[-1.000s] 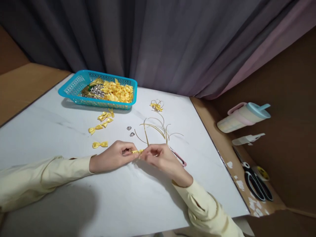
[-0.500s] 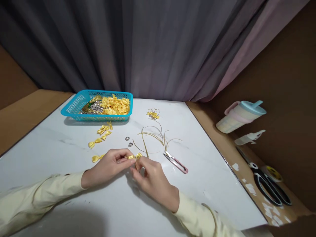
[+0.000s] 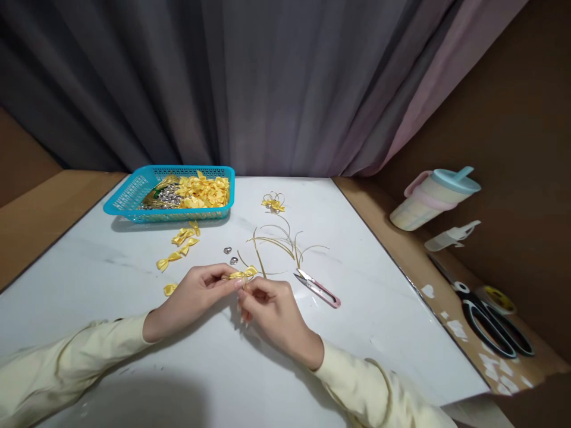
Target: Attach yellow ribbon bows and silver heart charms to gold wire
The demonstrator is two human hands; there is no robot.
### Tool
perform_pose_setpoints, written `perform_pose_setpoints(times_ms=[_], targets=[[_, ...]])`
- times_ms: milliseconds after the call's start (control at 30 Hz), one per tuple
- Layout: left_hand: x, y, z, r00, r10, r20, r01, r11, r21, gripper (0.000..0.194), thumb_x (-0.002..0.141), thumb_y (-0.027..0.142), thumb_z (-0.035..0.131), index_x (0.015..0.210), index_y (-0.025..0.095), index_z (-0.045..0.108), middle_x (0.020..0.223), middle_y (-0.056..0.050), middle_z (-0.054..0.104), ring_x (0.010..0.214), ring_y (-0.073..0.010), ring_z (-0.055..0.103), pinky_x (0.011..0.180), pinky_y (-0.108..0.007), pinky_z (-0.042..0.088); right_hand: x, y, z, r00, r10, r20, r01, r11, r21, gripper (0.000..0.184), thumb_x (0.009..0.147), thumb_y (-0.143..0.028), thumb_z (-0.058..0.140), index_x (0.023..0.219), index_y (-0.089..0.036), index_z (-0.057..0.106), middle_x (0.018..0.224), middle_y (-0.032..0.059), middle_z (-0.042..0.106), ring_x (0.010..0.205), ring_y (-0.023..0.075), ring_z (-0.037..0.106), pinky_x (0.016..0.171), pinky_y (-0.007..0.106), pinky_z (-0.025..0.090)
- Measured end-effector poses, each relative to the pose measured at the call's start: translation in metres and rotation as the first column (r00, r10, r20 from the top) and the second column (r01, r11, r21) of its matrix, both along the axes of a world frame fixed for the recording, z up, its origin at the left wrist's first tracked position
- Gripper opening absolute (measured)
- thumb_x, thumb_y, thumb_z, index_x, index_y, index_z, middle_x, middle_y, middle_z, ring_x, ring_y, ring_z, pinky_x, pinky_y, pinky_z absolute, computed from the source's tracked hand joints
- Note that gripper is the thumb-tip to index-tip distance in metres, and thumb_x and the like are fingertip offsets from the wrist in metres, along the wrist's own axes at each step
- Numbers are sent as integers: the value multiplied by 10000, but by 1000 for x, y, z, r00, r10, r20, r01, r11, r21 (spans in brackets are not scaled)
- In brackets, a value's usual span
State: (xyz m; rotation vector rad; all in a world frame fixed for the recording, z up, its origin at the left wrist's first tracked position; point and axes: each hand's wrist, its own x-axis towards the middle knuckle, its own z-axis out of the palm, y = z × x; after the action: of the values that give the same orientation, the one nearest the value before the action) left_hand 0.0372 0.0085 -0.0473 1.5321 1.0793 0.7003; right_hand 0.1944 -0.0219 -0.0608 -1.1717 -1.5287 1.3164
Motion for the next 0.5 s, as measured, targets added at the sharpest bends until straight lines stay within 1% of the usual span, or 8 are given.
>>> perform_pose_setpoints(times_ms=[133, 267, 400, 500], targets=[[-3, -1, 0, 1000, -29, 6, 28, 998, 62, 233, 815, 337, 521, 713, 141, 596, 668, -5, 579, 652, -140, 502, 602, -248, 368, 2, 2, 0, 1000, 15, -23, -16, 1000, -24, 264, 833, -264, 542, 593, -156, 527, 513, -4, 559, 469, 101, 519, 516, 221, 426], [-4, -2, 1, 998, -59, 29, 55, 991, 125, 261, 836, 351, 497, 712, 143, 596, 642, -1, 557, 627, -133, 480, 589, -247, 356, 4, 0, 1, 999, 33, -16, -33, 999, -18, 265, 838, -257, 537, 594, -158, 510, 515, -13, 544, 469, 94, 499, 508, 215, 409], [1, 0, -1, 1000, 18, 24, -20, 997, 80, 297, 818, 393, 523, 673, 144, 596, 610, 7, 538, 592, -122, 449, 557, -238, 340, 3, -1, 3, 998, 54, -9, -54, 998, -28, 261, 837, -233, 527, 588, -158, 498, 502, -23, 526, 461, 88, 486, 502, 210, 398], [5, 0, -3, 999, 46, 10, -46, 998, 44, 276, 803, 384, 550, 681, 143, 604, 613, 8, 541, 589, -120, 444, 545, -232, 334, 2, 0, 4, 999, 52, -5, -52, 998, -30, 267, 839, -229, 517, 583, -158, 491, 498, -23, 523, 465, 89, 490, 510, 210, 399]])
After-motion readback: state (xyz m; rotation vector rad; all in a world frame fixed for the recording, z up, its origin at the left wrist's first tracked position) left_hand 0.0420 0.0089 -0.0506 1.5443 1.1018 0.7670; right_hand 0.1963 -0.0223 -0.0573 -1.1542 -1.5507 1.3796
